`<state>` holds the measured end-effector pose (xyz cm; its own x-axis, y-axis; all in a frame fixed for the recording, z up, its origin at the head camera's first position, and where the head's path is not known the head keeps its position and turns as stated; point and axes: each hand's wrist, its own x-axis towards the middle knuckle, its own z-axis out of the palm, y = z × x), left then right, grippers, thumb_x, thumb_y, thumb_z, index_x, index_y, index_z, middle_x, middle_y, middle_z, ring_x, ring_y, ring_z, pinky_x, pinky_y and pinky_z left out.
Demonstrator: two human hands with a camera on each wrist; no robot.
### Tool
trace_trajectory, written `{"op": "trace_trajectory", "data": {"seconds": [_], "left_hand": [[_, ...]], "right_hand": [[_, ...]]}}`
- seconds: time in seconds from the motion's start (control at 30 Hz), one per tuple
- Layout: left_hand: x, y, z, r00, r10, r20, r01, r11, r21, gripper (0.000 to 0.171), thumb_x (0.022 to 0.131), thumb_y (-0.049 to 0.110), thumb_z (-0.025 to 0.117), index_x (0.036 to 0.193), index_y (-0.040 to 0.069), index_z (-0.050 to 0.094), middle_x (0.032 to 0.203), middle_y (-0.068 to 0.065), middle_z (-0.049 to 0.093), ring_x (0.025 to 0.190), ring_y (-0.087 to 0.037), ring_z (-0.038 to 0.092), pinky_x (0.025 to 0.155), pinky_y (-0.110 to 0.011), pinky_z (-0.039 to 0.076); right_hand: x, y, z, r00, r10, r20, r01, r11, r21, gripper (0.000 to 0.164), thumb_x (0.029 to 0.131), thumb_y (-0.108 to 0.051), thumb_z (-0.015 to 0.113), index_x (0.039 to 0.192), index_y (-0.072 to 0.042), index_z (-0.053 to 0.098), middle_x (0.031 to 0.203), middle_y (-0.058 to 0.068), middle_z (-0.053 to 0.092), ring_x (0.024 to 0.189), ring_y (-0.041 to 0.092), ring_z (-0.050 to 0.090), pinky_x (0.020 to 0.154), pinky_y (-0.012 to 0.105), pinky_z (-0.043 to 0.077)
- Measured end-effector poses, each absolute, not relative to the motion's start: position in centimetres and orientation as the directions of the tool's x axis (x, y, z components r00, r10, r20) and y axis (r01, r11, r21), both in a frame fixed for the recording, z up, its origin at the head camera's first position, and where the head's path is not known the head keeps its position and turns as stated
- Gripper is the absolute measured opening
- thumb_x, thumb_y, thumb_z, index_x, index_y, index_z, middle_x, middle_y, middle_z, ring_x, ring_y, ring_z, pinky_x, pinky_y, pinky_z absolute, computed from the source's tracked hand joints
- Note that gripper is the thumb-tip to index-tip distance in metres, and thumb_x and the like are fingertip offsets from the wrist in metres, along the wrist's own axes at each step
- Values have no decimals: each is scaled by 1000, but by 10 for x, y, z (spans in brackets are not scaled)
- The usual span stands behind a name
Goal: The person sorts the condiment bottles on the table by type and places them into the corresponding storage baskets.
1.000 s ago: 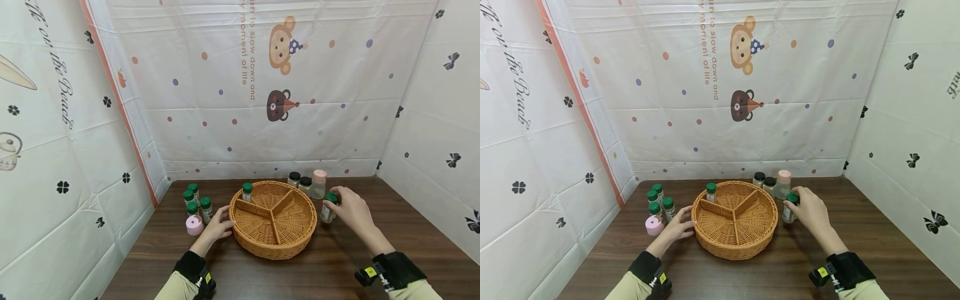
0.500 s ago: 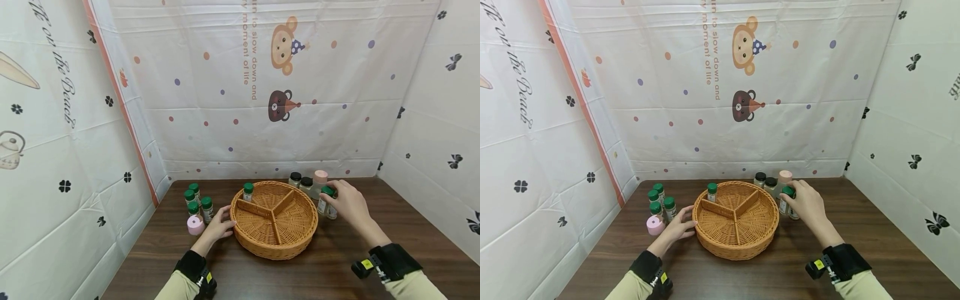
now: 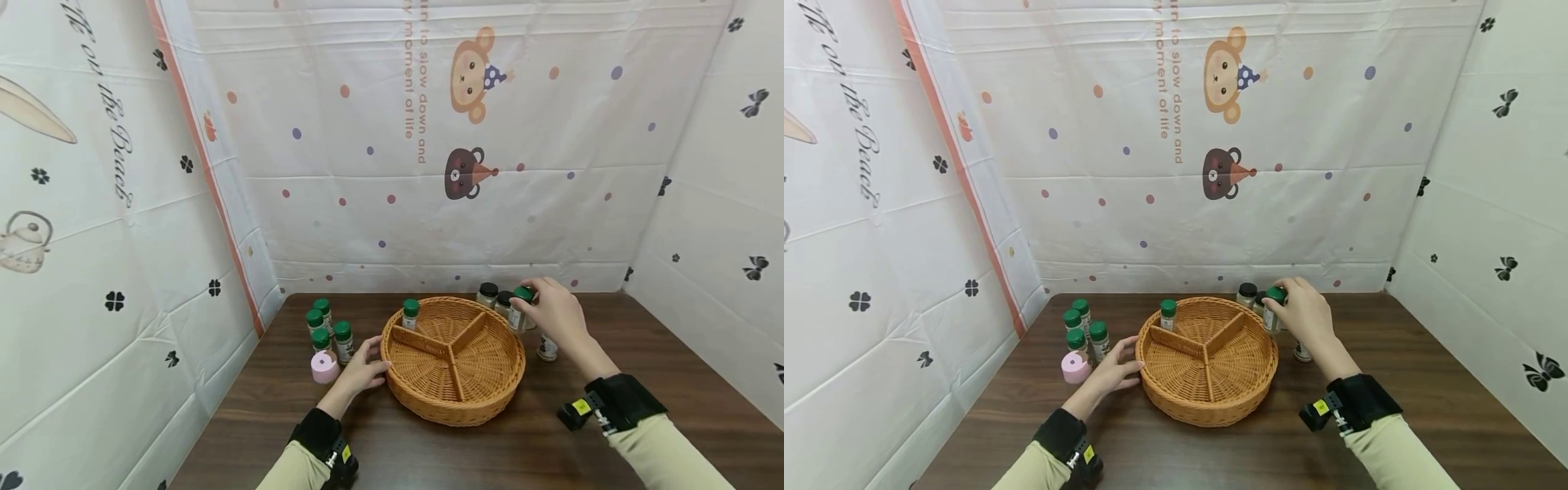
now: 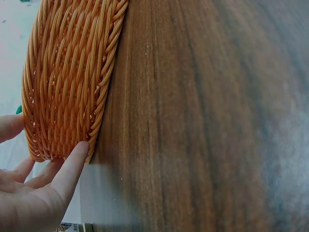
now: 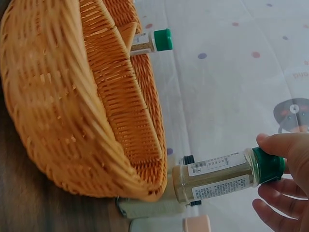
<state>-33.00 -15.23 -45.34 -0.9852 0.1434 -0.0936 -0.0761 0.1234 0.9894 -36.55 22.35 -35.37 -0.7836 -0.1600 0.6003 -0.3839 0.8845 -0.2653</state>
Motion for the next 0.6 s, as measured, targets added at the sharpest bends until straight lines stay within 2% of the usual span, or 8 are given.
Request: {"op": "trace_trajectory", "data": {"seconds": [0.5,0.6], "left_hand": [[-332,-152,-454,-986,141,-86,-69,122,990,63,98,3,57,154,6,28,153,-31,34,136,-47,46,96,-57,53],[-331,-152,-455,-987,138,-88,-72,118,990,64,97,3,58,154,6,29,152,-31,35,136,-47,46,96,-57,53]], "right_hand": [[-399,188,-352,-817,-149,558,-367,880,-303,42,91,-33,73,117,-1,65,107,21,65,87,32,64,66,45,51],[-406,181,-354,-824,-132,550,-355,878,-321,42,91,-34,73,118,-3,65,110,21,65,90,33,64,71,48,51]]}}
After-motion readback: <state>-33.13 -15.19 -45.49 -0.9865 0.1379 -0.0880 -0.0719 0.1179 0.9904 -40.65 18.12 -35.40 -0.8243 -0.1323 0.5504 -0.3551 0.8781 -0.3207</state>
